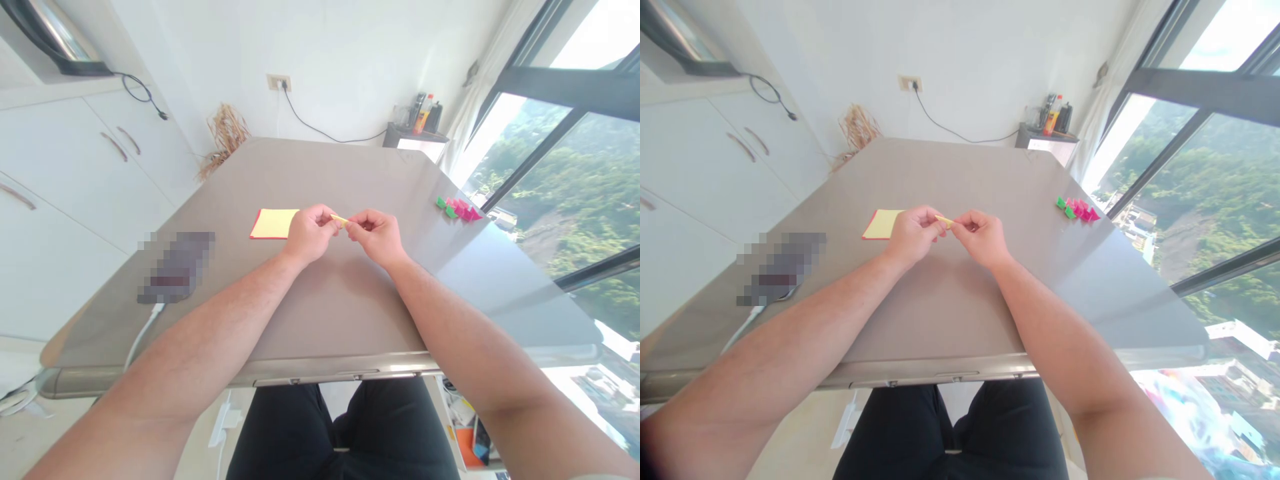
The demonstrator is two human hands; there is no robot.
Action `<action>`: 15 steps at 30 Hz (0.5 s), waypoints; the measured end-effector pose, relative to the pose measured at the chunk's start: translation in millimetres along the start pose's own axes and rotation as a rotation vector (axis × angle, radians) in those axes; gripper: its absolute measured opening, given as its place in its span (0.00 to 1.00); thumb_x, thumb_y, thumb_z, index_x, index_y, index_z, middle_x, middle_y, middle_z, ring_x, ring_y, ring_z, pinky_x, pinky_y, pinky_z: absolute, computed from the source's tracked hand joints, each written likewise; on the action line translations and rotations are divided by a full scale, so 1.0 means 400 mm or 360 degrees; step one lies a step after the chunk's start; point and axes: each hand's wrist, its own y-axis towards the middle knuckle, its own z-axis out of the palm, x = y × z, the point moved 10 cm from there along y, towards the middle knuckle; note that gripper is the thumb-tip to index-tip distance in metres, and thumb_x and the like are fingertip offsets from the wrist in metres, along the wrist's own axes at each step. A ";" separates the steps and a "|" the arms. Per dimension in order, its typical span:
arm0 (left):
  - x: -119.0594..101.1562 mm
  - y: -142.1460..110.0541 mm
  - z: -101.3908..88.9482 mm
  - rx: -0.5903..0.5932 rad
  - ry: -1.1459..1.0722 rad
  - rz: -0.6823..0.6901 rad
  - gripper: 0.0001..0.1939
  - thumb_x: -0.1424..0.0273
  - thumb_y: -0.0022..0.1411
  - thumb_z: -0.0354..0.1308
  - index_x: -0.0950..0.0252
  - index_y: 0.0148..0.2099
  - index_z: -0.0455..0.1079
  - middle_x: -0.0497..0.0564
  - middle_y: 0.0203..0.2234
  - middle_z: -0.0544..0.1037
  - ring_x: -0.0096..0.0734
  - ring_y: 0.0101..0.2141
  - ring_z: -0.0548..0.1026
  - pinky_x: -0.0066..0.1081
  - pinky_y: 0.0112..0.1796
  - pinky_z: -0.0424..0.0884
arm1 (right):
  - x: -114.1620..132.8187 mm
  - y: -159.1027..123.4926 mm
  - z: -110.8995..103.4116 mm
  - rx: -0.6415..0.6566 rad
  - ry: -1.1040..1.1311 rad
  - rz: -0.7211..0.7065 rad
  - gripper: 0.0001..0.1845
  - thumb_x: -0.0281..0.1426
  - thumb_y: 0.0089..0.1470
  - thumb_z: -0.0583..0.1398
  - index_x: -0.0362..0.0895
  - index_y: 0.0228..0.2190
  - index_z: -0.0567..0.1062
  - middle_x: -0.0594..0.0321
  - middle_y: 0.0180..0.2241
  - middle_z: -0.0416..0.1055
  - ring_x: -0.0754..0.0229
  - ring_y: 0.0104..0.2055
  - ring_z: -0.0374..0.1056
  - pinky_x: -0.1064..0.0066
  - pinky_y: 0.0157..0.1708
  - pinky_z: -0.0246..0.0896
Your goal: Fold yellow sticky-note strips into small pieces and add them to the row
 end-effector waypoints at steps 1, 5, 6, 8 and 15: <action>-0.003 -0.001 0.002 0.0011 -0.0013 0.0003 0.06 0.66 0.56 0.65 0.63 0.32 0.74 0.48 0.25 0.79 0.29 0.27 0.75 0.28 0.29 0.68 | 0.000 0.000 -0.002 -0.0007 -0.0007 -0.0006 0.10 0.38 0.48 0.66 0.44 0.24 0.77 0.65 0.23 0.74 0.63 0.25 0.65 0.69 0.27 0.59; -0.010 -0.006 0.012 0.0039 -0.0100 0.0004 0.08 0.64 0.55 0.65 0.63 0.34 0.75 0.50 0.27 0.80 0.31 0.30 0.76 0.29 0.30 0.70 | -0.008 0.001 -0.005 -0.0014 -0.0033 0.0004 0.10 0.38 0.48 0.66 0.45 0.24 0.76 0.66 0.22 0.73 0.64 0.24 0.62 0.70 0.26 0.57; -0.010 -0.007 0.011 0.0032 -0.0101 0.0003 0.08 0.64 0.55 0.65 0.63 0.34 0.75 0.49 0.26 0.79 0.30 0.29 0.75 0.29 0.30 0.70 | -0.009 0.001 -0.003 -0.0006 -0.0035 0.0004 0.10 0.38 0.47 0.66 0.45 0.23 0.76 0.66 0.22 0.73 0.64 0.23 0.62 0.70 0.25 0.56; -0.011 -0.008 0.008 0.0021 -0.0052 0.0002 0.06 0.65 0.55 0.65 0.63 0.33 0.75 0.47 0.24 0.77 0.28 0.26 0.72 0.29 0.28 0.67 | -0.010 0.001 0.002 0.0011 -0.0036 -0.0007 0.10 0.38 0.47 0.66 0.45 0.23 0.76 0.66 0.22 0.72 0.64 0.24 0.62 0.70 0.26 0.56; -0.030 -0.008 0.003 0.0030 0.0109 0.0070 0.06 0.66 0.55 0.64 0.62 0.30 0.75 0.46 0.20 0.73 0.27 0.23 0.67 0.29 0.27 0.62 | 0.002 -0.006 0.010 0.0050 -0.0055 -0.0040 0.10 0.38 0.47 0.66 0.45 0.22 0.75 0.67 0.20 0.70 0.65 0.23 0.59 0.70 0.24 0.54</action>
